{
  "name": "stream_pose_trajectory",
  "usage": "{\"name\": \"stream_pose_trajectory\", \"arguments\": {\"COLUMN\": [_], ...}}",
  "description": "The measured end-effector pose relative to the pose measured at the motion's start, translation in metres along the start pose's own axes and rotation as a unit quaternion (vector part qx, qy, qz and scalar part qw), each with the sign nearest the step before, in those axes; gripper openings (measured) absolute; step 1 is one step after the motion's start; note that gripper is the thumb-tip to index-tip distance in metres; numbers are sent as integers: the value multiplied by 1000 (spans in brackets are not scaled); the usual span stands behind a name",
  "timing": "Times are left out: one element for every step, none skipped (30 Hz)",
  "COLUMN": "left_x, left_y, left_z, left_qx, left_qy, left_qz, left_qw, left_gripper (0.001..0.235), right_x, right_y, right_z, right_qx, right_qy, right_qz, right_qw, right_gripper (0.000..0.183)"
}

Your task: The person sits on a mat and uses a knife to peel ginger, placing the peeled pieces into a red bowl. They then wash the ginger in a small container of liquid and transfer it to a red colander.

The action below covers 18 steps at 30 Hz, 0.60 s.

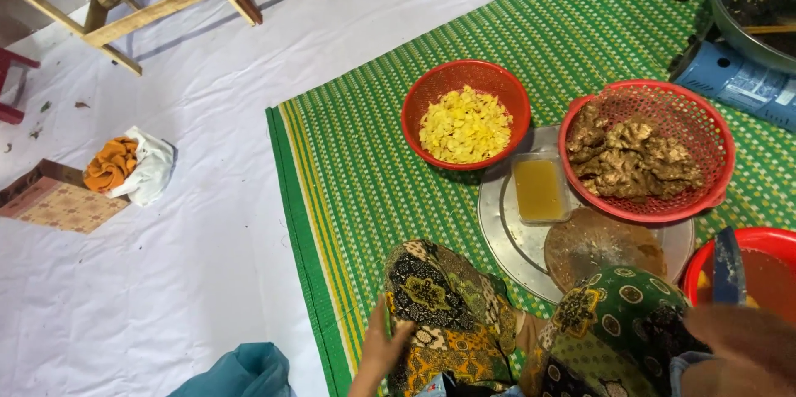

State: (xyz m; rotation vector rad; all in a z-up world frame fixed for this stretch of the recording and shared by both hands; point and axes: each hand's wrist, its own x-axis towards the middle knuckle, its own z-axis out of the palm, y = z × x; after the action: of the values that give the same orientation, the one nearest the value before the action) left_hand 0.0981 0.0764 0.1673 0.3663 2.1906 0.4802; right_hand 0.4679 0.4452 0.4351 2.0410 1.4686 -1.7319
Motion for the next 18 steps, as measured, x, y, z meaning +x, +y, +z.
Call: {"name": "stream_pose_trajectory", "arguments": {"left_x": [2, 4, 21, 38, 55, 38, 23, 7, 29, 52, 75, 86, 95, 105, 117, 129, 142, 153], "left_y": [9, 17, 3, -10, -24, -10, 6, 22, -10, -41, -73, -84, -97, -109, -125, -141, -156, -173], "left_z": [12, 25, 44, 64, 85, 71, 55, 39, 43, 47, 51, 52, 52, 52, 57, 62, 67, 73], "left_qx": [49, 97, 99, 179, 259, 262, 158, 52, 56, 33, 10, 14, 0, -15, -11, 51, 111, 114], "left_qy": [-12, -23, -26, 18, 60, 55, 95, 132, 129, 157, 184, 180, 207, 234, 229, 311, 388, 382], "left_qz": [40, 80, 82, 119, 157, 160, 176, 188, 193, 143, 94, 100, 116, 133, 139, 147, 156, 163], "left_qw": [998, 992, 991, 976, 951, 950, 967, 972, 971, 977, 978, 978, 971, 963, 963, 938, 902, 902], "left_gripper": [103, 102, 102, 100, 101, 101, 81, 73, 73, 78, 90, 90, 82, 75, 75, 73, 71, 71], "right_x": [-17, -37, -34, -30, -27, -10, 7, 25, 15, 6, -4, 2, 6, 11, 2, -7, -16, -15], "right_y": [-3, -3, 19, 41, 65, 62, 58, 55, 42, 29, 17, 8, -2, -11, -24, -37, -51, -66], "right_z": [39, 79, 87, 94, 102, 99, 95, 92, 93, 95, 97, 96, 96, 95, 96, 97, 98, 98], "right_qx": [4, 8, 10, 2, -5, -6, 17, 40, 41, 38, 36, 36, 32, 27, 28, -3, -34, -34], "right_qy": [1, 2, 4, 102, 184, 189, 186, 182, 188, 195, 203, 210, 207, 204, 211, 225, 238, 245], "right_qz": [61, 121, 123, -352, -740, -737, -774, -808, -806, -771, -733, -731, -743, -755, -752, -731, -707, -702], "right_qw": [998, 993, 992, 930, 647, 649, 605, 559, 560, 605, 648, 649, 636, 623, 624, 644, 665, 667], "right_gripper": [59, 57, 57, 53, 48, 48, 44, 41, 41, 42, 44, 44, 43, 43, 43, 42, 42, 42]}}
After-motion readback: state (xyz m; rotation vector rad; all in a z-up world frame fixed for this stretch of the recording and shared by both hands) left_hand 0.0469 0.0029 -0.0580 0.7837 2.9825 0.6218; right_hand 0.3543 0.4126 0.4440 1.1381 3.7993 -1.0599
